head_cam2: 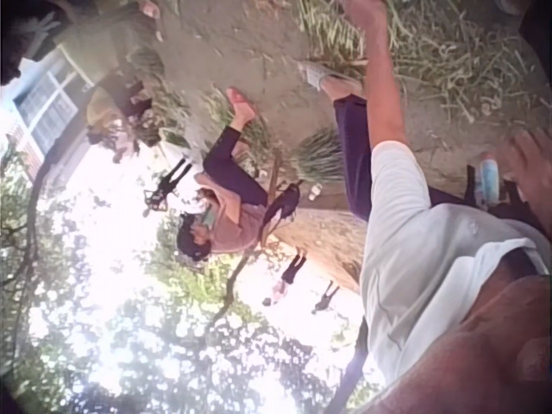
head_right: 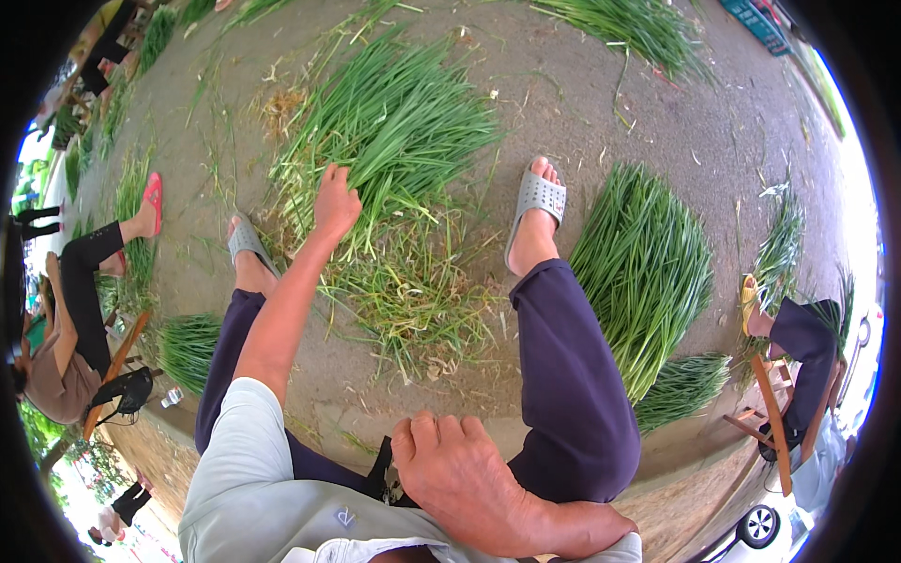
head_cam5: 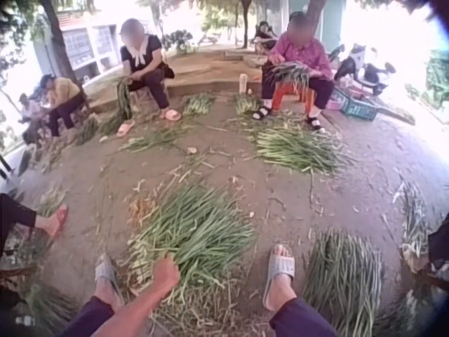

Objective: The person gathers a bunch of green chives and removes individual yellow or wilted leaves by hand before placing the bunch aside.

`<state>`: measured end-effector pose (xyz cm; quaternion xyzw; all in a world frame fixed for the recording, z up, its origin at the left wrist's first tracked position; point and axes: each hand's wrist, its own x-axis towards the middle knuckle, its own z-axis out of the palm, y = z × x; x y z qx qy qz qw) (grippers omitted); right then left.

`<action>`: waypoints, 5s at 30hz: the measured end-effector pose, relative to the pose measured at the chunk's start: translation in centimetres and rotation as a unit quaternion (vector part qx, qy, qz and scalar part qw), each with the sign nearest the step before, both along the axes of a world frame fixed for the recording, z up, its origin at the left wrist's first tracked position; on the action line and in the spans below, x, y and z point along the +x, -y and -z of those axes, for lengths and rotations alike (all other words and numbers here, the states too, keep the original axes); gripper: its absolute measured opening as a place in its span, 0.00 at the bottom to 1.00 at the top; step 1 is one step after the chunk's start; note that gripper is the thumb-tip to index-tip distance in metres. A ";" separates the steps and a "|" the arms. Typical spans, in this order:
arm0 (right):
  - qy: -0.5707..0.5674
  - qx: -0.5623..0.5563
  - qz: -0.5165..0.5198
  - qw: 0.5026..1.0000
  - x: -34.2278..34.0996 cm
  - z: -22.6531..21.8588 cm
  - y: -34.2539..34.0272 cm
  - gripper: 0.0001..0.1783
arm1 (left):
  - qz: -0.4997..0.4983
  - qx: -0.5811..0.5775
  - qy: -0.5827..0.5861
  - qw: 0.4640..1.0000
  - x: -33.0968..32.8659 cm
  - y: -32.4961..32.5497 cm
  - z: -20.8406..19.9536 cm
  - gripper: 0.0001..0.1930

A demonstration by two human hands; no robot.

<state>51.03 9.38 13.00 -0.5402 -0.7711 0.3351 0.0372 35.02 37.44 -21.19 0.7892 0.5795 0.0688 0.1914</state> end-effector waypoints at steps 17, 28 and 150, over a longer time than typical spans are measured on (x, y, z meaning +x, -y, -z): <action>0.020 0.015 -0.008 1.000 0.3 -0.2 0.0 0.19 | -0.144 -0.055 -0.118 0.981 6.9 3.9 0.2 0.49; 0.016 0.046 -0.002 0.999 0.4 1.2 1.9 0.14 | -0.163 -0.088 -0.080 0.979 3.9 0.6 -2.9 0.31; -0.557 -0.265 0.495 0.612 -4.1 9.8 -10.2 0.13 | -0.067 -0.552 0.580 0.596 -9.8 13.9 -20.8 0.22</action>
